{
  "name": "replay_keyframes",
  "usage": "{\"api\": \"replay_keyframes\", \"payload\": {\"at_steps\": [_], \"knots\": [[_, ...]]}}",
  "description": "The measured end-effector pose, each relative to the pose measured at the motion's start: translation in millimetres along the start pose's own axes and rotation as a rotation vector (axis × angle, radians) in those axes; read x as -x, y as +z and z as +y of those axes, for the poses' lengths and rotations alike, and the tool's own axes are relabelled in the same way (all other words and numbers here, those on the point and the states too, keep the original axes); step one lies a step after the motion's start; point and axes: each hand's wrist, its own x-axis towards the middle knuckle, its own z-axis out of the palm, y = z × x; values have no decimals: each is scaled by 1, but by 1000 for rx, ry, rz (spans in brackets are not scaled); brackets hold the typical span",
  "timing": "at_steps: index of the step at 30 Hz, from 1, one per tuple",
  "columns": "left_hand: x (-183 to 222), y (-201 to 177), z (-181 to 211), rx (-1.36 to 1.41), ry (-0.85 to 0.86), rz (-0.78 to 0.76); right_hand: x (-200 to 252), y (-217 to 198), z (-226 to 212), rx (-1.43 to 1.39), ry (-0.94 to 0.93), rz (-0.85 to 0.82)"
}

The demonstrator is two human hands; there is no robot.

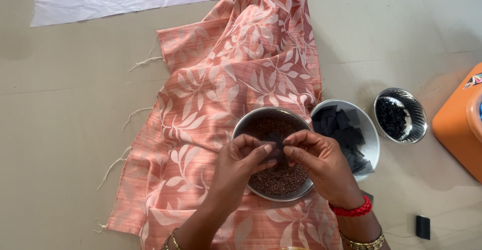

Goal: The recorder is sorting and cleaning small reddish-brown seeds from impurities in a bowl while sitting on the floor.

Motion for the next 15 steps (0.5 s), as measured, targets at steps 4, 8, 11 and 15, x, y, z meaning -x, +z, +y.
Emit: {"api": "replay_keyframes", "payload": {"at_steps": [4, 8, 11, 15], "knots": [[4, 6, -1, 78, -12, -58, 0, 1, -3, -82, 19, 10], [4, 7, -1, -208, -52, 1, 2, 2, -15, 94, 47, -67], [1, 1, -5, -252, -22, 43, -2, -1, -17, 253, -3, -60], [-1, -5, 0, -207, -2, 117, -10, -15, 5, 922, -401, -105]]}}
